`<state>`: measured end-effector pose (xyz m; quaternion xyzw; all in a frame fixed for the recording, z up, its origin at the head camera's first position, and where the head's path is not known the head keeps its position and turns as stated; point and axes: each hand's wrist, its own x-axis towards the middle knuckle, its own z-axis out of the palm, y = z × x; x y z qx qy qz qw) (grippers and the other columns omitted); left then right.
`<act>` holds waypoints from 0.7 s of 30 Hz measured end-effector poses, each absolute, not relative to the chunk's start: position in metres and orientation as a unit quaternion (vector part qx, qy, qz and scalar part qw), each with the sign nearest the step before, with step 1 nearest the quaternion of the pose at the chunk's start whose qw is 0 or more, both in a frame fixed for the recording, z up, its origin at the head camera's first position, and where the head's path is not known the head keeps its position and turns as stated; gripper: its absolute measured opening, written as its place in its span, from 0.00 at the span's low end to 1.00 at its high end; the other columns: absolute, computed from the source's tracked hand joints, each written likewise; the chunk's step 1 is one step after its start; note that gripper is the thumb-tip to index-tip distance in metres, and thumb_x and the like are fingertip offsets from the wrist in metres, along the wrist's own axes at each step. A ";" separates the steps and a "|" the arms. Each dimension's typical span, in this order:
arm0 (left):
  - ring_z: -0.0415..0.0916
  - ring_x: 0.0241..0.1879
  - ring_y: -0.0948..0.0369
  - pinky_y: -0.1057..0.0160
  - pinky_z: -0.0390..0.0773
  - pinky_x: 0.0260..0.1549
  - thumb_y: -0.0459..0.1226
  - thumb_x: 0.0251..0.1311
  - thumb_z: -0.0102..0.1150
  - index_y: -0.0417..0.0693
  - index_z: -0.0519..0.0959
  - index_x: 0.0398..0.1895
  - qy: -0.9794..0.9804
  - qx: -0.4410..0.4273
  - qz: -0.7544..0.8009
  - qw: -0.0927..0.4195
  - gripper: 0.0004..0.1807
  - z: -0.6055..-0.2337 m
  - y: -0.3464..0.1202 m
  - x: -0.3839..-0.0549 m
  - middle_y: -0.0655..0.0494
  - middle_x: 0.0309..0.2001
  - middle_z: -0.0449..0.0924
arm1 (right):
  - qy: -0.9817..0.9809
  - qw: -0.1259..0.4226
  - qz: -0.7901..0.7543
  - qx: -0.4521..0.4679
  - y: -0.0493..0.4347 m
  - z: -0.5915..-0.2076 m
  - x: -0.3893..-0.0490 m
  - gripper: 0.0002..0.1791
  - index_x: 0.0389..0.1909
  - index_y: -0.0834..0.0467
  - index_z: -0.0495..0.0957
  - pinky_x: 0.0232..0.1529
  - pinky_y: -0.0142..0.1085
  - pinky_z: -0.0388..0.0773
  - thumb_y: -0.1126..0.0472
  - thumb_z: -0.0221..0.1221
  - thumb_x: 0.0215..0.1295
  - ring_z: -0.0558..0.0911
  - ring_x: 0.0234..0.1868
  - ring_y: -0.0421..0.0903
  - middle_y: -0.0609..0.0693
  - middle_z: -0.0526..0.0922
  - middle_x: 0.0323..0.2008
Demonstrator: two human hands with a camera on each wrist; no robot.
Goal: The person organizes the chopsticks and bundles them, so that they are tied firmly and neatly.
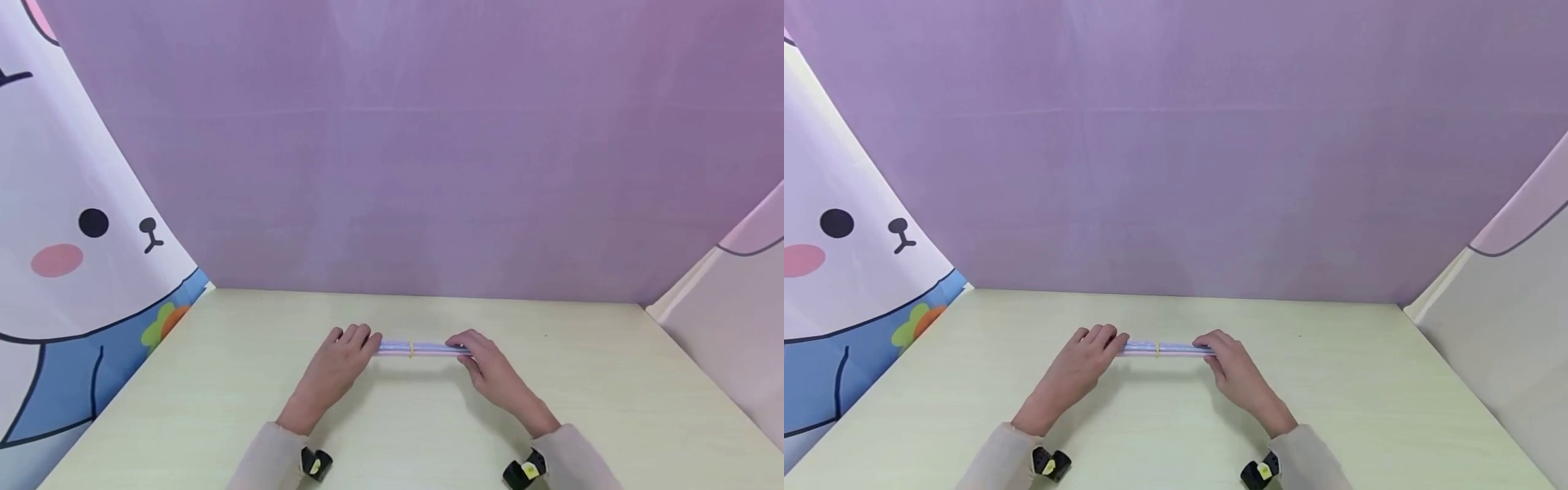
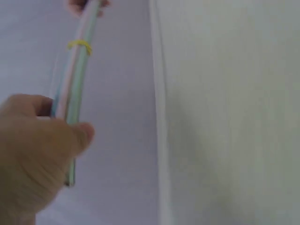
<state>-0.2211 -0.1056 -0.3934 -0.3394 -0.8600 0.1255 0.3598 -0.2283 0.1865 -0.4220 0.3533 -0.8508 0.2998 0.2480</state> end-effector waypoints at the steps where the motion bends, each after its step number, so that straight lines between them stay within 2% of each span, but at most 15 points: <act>1: 0.70 0.35 0.57 0.62 0.72 0.33 0.33 0.55 0.65 0.47 0.69 0.45 -0.866 -0.334 0.125 0.350 0.17 -0.396 -0.106 -0.221 0.53 0.38 0.70 | -0.850 0.246 0.301 0.355 0.185 -0.425 -0.229 0.17 0.45 0.59 0.75 0.40 0.37 0.78 0.77 0.59 0.56 0.77 0.38 0.42 0.47 0.78 0.40; 9: 0.66 0.33 0.57 0.60 0.72 0.34 0.32 0.58 0.59 0.48 0.68 0.43 -0.890 -0.312 0.110 0.314 0.13 -0.415 -0.103 -0.221 0.52 0.37 0.69 | -0.855 0.214 0.333 0.335 0.182 -0.440 -0.230 0.18 0.44 0.60 0.75 0.41 0.34 0.80 0.80 0.58 0.55 0.79 0.40 0.40 0.48 0.79 0.41; 16: 0.66 0.34 0.58 0.60 0.72 0.34 0.28 0.51 0.64 0.48 0.69 0.44 -0.908 -0.313 0.091 0.264 0.18 -0.419 -0.104 -0.218 0.53 0.37 0.68 | -0.856 0.205 0.340 0.331 0.182 -0.450 -0.232 0.18 0.44 0.60 0.76 0.43 0.36 0.81 0.80 0.58 0.55 0.80 0.42 0.42 0.48 0.80 0.41; 21: 0.65 0.34 0.59 0.62 0.70 0.33 0.27 0.52 0.62 0.49 0.70 0.45 -0.917 -0.318 0.077 0.228 0.19 -0.421 -0.103 -0.217 0.54 0.38 0.68 | -0.852 0.203 0.354 0.329 0.184 -0.456 -0.234 0.18 0.43 0.60 0.77 0.41 0.34 0.80 0.80 0.59 0.53 0.79 0.40 0.39 0.48 0.80 0.40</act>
